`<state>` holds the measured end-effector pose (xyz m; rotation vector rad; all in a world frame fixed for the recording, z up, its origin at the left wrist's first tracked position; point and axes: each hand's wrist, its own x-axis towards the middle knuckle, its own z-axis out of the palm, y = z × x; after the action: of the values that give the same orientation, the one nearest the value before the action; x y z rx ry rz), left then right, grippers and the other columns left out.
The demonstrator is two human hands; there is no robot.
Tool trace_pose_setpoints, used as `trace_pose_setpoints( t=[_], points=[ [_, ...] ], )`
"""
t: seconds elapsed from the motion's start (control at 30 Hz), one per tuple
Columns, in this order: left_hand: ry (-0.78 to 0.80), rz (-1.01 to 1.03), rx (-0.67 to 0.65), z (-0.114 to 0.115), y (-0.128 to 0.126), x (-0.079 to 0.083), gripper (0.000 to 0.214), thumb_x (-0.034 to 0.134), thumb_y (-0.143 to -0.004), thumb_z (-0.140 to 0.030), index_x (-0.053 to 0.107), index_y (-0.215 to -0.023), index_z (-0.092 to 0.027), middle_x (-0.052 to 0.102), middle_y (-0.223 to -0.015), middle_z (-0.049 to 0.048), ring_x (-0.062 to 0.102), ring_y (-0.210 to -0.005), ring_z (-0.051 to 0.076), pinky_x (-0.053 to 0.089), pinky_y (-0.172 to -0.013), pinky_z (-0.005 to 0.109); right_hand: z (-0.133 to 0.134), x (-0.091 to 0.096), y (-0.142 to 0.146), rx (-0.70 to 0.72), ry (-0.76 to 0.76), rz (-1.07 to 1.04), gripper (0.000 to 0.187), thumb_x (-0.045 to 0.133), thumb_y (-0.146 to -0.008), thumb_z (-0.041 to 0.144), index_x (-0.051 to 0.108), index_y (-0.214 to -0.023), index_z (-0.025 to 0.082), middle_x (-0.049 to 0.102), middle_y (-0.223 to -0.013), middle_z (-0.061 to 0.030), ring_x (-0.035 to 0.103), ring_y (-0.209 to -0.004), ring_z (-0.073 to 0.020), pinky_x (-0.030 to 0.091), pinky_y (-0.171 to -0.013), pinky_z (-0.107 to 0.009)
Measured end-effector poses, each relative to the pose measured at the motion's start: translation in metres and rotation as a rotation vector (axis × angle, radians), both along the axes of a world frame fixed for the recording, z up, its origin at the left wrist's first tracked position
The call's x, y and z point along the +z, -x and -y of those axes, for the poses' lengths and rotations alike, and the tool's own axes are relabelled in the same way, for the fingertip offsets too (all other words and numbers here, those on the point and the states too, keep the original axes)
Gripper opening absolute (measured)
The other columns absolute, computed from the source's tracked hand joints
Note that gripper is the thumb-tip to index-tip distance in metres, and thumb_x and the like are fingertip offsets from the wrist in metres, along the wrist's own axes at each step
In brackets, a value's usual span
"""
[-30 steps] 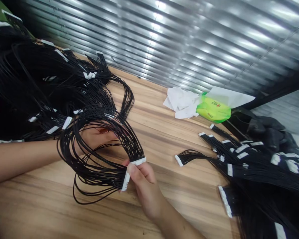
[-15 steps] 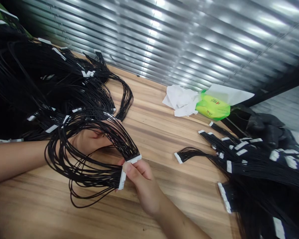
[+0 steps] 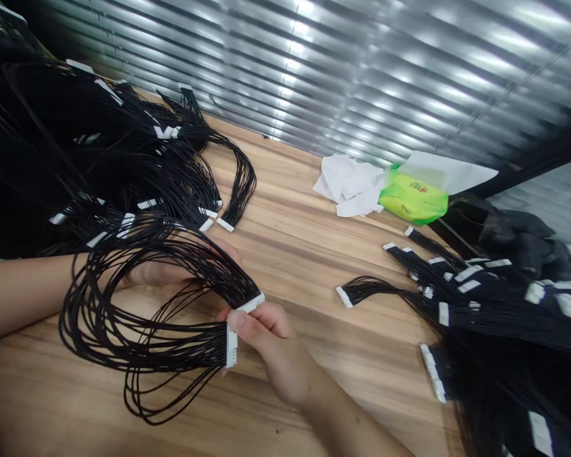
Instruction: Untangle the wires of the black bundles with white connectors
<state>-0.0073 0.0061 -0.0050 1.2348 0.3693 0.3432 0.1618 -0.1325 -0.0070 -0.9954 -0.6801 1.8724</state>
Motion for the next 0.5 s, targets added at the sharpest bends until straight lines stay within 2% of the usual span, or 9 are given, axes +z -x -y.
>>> trace_pose_setpoints(
  t=[0.07,0.1,0.17,0.2,0.27,0.33,0.43,0.5],
  points=[
    [0.050,-0.021,-0.079,-0.001,-0.001,0.003,0.038,0.077,-0.071,-0.036,0.070,-0.094,-0.007,0.073,-0.093,0.0083,0.068,-0.084,0.017,0.055,-0.075,0.022,0.000,0.001,0.000,0.004,0.018,0.008,0.036,0.070,-0.075,0.053,0.073,-0.083,0.018,0.066,-0.063,-0.0011,0.058,-0.054,-0.0131,0.048,-0.056,-0.026],
    [0.071,-0.026,-0.074,-0.001,-0.001,0.005,0.036,0.073,-0.076,-0.035,0.069,-0.099,-0.008,0.073,-0.092,0.0069,0.068,-0.082,0.015,0.054,-0.074,0.021,0.000,0.002,0.000,0.007,0.025,0.011,0.036,0.070,-0.074,0.053,0.073,-0.083,0.018,0.066,-0.063,-0.0011,0.058,-0.054,-0.0133,0.049,-0.055,-0.026],
    [0.112,-0.029,-0.038,0.000,-0.004,0.008,0.022,0.063,-0.086,-0.031,0.069,-0.093,-0.011,0.073,-0.082,0.0022,0.067,-0.070,0.009,0.054,-0.068,0.017,0.000,0.003,0.000,0.008,0.037,0.023,0.036,0.070,-0.074,0.053,0.072,-0.081,0.018,0.066,-0.062,-0.0010,0.058,-0.054,-0.0131,0.048,-0.055,-0.026],
    [0.137,-0.039,-0.048,0.001,-0.006,0.009,0.015,0.064,-0.085,-0.023,0.069,-0.091,-0.010,0.073,-0.081,0.0019,0.067,-0.070,0.008,0.054,-0.068,0.017,0.000,0.003,0.000,0.012,0.040,0.028,0.035,0.070,-0.075,0.052,0.072,-0.079,0.017,0.066,-0.062,-0.0008,0.057,-0.053,-0.0125,0.048,-0.054,-0.025],
    [0.074,-0.054,-0.070,0.002,-0.008,0.012,0.007,0.065,-0.081,-0.011,0.069,-0.087,-0.010,0.073,-0.081,0.0005,0.067,-0.071,0.007,0.053,-0.067,0.014,0.001,0.004,0.000,0.022,0.041,0.027,0.033,0.070,-0.076,0.050,0.072,-0.077,0.017,0.066,-0.062,-0.0006,0.057,-0.053,-0.0111,0.047,-0.054,-0.023],
    [0.031,-0.031,-0.038,0.004,-0.010,0.015,0.010,0.061,-0.082,-0.005,0.068,-0.087,-0.010,0.073,-0.082,-0.0005,0.067,-0.072,0.006,0.051,-0.066,0.011,0.001,0.004,0.001,0.011,0.046,0.011,0.032,0.071,-0.076,0.049,0.072,-0.077,0.017,0.066,-0.062,-0.0001,0.056,-0.051,-0.0101,0.046,-0.051,-0.022],
    [-0.040,-0.032,-0.026,0.011,-0.012,0.020,0.012,0.055,-0.086,-0.005,0.066,-0.086,-0.009,0.073,-0.082,0.0012,0.067,-0.075,0.008,0.052,-0.068,0.012,0.000,0.003,0.002,-0.036,0.073,0.002,0.032,0.072,-0.074,0.049,0.072,-0.079,0.017,0.066,-0.061,0.0006,0.056,-0.049,-0.0106,0.046,-0.049,-0.022],
    [-0.184,-0.104,-0.044,0.016,-0.012,0.023,0.013,0.051,-0.089,-0.009,0.063,-0.084,-0.011,0.072,-0.075,0.0011,0.068,-0.071,0.009,0.052,-0.065,0.014,0.000,0.003,0.002,-0.052,0.078,0.010,0.033,0.073,-0.073,0.049,0.071,-0.079,0.017,0.065,-0.061,0.0006,0.058,-0.051,-0.0116,0.047,-0.051,-0.023]
  ],
)
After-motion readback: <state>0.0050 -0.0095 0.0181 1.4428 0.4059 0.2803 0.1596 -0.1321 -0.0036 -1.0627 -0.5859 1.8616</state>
